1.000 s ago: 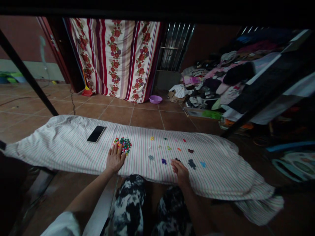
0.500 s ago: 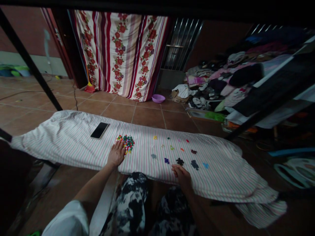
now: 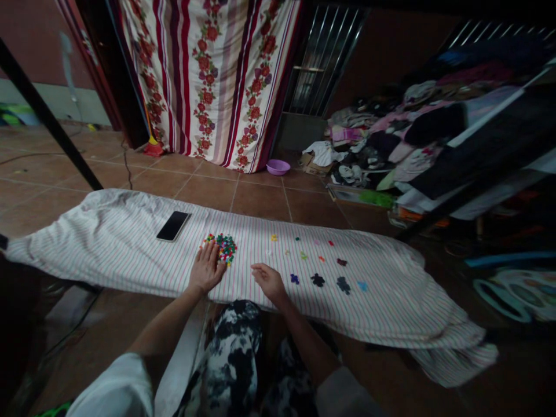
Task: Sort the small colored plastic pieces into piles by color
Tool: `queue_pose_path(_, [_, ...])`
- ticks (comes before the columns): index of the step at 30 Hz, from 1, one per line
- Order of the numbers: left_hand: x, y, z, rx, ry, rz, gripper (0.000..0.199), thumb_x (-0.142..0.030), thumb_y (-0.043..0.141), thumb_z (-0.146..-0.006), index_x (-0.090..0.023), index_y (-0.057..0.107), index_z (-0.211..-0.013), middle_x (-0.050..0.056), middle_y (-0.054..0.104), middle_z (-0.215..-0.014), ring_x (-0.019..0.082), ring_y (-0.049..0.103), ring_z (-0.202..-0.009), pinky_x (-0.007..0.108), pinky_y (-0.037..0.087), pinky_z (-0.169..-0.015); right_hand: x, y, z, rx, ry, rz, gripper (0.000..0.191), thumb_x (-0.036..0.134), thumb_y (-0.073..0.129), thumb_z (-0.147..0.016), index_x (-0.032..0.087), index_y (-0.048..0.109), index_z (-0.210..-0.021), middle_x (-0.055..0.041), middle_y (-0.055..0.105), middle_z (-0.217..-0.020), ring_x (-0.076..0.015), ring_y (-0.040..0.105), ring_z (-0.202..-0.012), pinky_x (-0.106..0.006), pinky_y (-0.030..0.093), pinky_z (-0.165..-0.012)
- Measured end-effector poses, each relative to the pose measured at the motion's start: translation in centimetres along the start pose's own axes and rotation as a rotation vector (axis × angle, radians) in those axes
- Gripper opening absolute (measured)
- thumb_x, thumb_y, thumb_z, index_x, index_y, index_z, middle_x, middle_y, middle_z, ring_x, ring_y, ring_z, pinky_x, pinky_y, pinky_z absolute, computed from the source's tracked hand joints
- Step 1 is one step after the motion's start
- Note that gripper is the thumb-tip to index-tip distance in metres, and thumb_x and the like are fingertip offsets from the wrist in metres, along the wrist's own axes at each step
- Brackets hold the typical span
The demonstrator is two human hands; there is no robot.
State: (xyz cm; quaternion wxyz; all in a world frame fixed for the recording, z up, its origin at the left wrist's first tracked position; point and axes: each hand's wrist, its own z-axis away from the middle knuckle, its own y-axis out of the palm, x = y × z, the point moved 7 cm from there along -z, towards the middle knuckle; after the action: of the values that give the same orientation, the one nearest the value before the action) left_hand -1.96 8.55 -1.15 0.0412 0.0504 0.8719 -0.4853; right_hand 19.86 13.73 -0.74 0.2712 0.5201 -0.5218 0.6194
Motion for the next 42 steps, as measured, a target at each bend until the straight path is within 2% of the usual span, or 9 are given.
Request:
queue_pose_path(3, [-0.3, 0.4, 0.0, 0.018, 0.007, -0.032, 0.074, -0.055, 0.041, -0.089, -0.008, 0.034, -0.145, 0.020, 0.036, -0.152, 0.030, 0.028, -0.145, 0.048, 0.027, -0.116, 0.1, 2.6, -1.6, 0.042, -0.006, 0.041, 0.026, 0.039, 0.053, -0.083, 0.024, 0.071, -0.094, 0.0005, 0.069, -0.073, -0.0152, 0.064, -0.068, -0.026, 0.052, -0.064])
queue_pose_path(7, [-0.3, 0.5, 0.0, -0.004, -0.008, -0.059, 0.076, -0.055, 0.041, -0.090, -0.006, 0.030, -0.147, 0.020, 0.034, -0.153, 0.030, 0.023, -0.147, 0.048, 0.023, -0.118, 0.3, 4.6, -3.1, 0.055, -0.007, 0.120, 0.024, 0.033, 0.051, -0.084, 0.026, 0.071, -0.096, 0.0017, 0.069, -0.075, -0.0149, 0.065, -0.070, -0.026, 0.053, -0.066])
queue_pose_path(11, [0.2, 0.6, 0.0, -0.020, -0.077, -0.043, 0.072, -0.051, 0.039, -0.092, -0.004, 0.031, -0.146, 0.022, 0.037, -0.151, 0.031, 0.024, -0.146, 0.048, 0.025, -0.117, 0.0, 4.7, -3.8, -0.024, 0.011, 0.227, 0.025, 0.026, 0.049, -0.084, 0.025, 0.070, -0.097, 0.0006, 0.070, -0.081, -0.0151, 0.065, -0.074, -0.025, 0.052, -0.069])
queue_pose_path(17, [0.8, 1.2, 0.1, 0.006, -0.176, -0.009, 0.059, -0.039, 0.029, -0.096, -0.005, 0.034, -0.145, 0.022, 0.042, -0.148, 0.031, 0.029, -0.144, 0.050, 0.032, -0.113, -0.9, 3.8, -3.2, -0.157, 0.027, 0.338, 0.028, 0.020, 0.044, -0.085, 0.022, 0.069, -0.097, -0.0028, 0.070, -0.085, -0.0167, 0.065, -0.081, -0.025, 0.051, -0.073])
queue_pose_path(22, [0.9, 1.3, 0.0, 0.016, -0.189, -0.020, 0.054, -0.035, 0.027, -0.096, -0.005, 0.043, -0.139, 0.023, 0.045, -0.146, 0.032, 0.034, -0.142, 0.050, 0.037, -0.109, 0.5, 4.8, -4.2, -0.092, -0.065, 0.389, 0.027, 0.016, 0.046, -0.087, 0.022, 0.069, -0.098, -0.0039, 0.070, -0.096, -0.0162, 0.064, -0.090, -0.026, 0.048, -0.085])
queue_pose_path(26, [0.8, 1.1, -0.3, 0.046, -0.194, -0.035, 0.053, -0.033, 0.028, -0.096, -0.004, 0.046, -0.136, 0.023, 0.044, -0.146, 0.032, 0.034, -0.142, 0.049, 0.037, -0.110, 1.7, 6.0, -5.5, -0.014, -0.068, 0.457, 0.028, 0.014, 0.047, -0.088, 0.025, 0.070, -0.099, -0.0029, 0.068, -0.098, -0.0154, 0.062, -0.096, -0.025, 0.045, -0.090])
queue_pose_path(31, [0.6, 1.0, -0.4, 0.084, -0.197, -0.027, 0.052, -0.032, 0.031, -0.095, -0.004, 0.046, -0.136, 0.023, 0.044, -0.146, 0.032, 0.032, -0.143, 0.049, 0.036, -0.111, 2.3, 7.1, -6.3, 0.101, -0.022, 0.604, 0.027, 0.019, 0.048, -0.091, 0.028, 0.070, -0.103, -0.0031, 0.064, -0.101, -0.0152, 0.060, -0.095, -0.023, 0.043, -0.082])
queue_pose_path(36, [0.6, 1.0, -0.4, 0.086, -0.204, -0.013, 0.053, -0.034, 0.032, -0.095, -0.004, 0.046, -0.136, 0.023, 0.045, -0.146, 0.032, 0.032, -0.143, 0.050, 0.035, -0.111, 2.2, 7.3, -6.6, 0.138, 0.034, 0.680, 0.027, 0.023, 0.044, -0.094, 0.029, 0.067, -0.107, -0.0018, 0.062, -0.103, -0.0141, 0.059, -0.092, -0.023, 0.040, -0.078])
queue_pose_path(42, [0.7, 0.9, -0.3, 0.061, -0.206, -0.012, 0.055, -0.036, 0.031, -0.095, -0.004, 0.046, -0.137, 0.024, 0.044, -0.146, 0.033, 0.035, -0.141, 0.051, 0.037, -0.109, 2.6, 7.3, -6.7, 0.169, 0.038, 0.671, 0.026, 0.023, 0.045, -0.093, 0.028, 0.066, -0.107, -0.0021, 0.063, -0.105, -0.0143, 0.060, -0.093, -0.024, 0.039, -0.079])
